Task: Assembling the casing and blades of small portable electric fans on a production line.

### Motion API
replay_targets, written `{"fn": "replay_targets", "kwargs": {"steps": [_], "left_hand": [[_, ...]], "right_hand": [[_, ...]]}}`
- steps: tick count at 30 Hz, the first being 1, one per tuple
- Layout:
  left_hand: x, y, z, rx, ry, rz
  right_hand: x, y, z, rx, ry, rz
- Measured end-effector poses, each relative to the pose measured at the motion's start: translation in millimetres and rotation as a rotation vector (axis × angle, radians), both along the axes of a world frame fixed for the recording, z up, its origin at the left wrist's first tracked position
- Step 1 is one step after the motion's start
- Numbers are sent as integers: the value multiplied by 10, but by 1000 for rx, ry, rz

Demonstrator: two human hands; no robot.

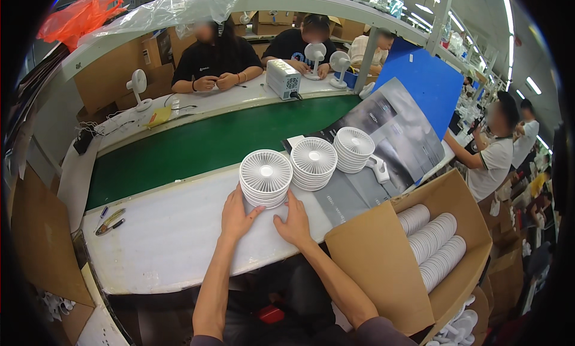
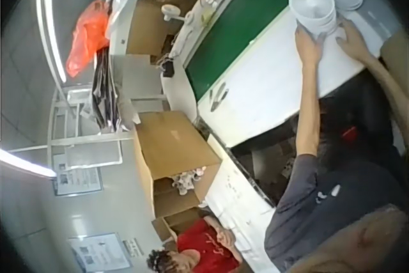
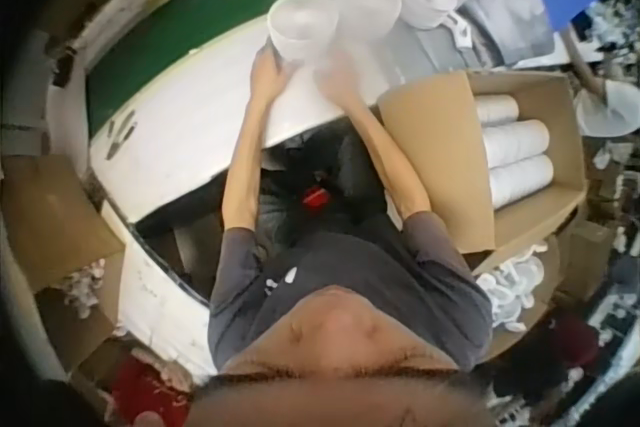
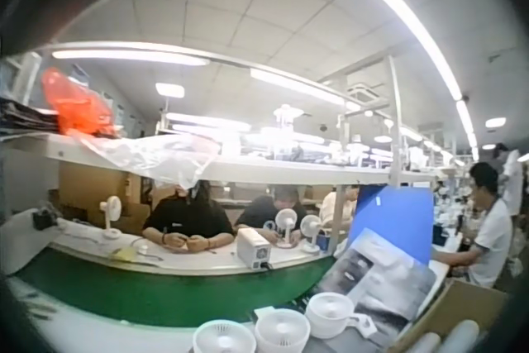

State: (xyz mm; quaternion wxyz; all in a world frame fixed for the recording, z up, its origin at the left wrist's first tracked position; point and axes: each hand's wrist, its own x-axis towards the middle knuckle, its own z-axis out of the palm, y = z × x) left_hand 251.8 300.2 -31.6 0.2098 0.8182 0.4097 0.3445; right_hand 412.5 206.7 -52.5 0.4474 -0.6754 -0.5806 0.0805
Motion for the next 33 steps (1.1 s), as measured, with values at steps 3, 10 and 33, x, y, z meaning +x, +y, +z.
{"fn": "replay_targets", "kwargs": {"steps": [3,10,33], "left_hand": [[-4,-1,10,-1,0,6],[-6,8,-10,34,-14,26],[-60,-37,-84,38,-29,52]], "right_hand": [[-19,26,-13,11,-13,-18],[-47,45,-17,24,-49,-40],[-89,-12,5,62,15,-62]]}}
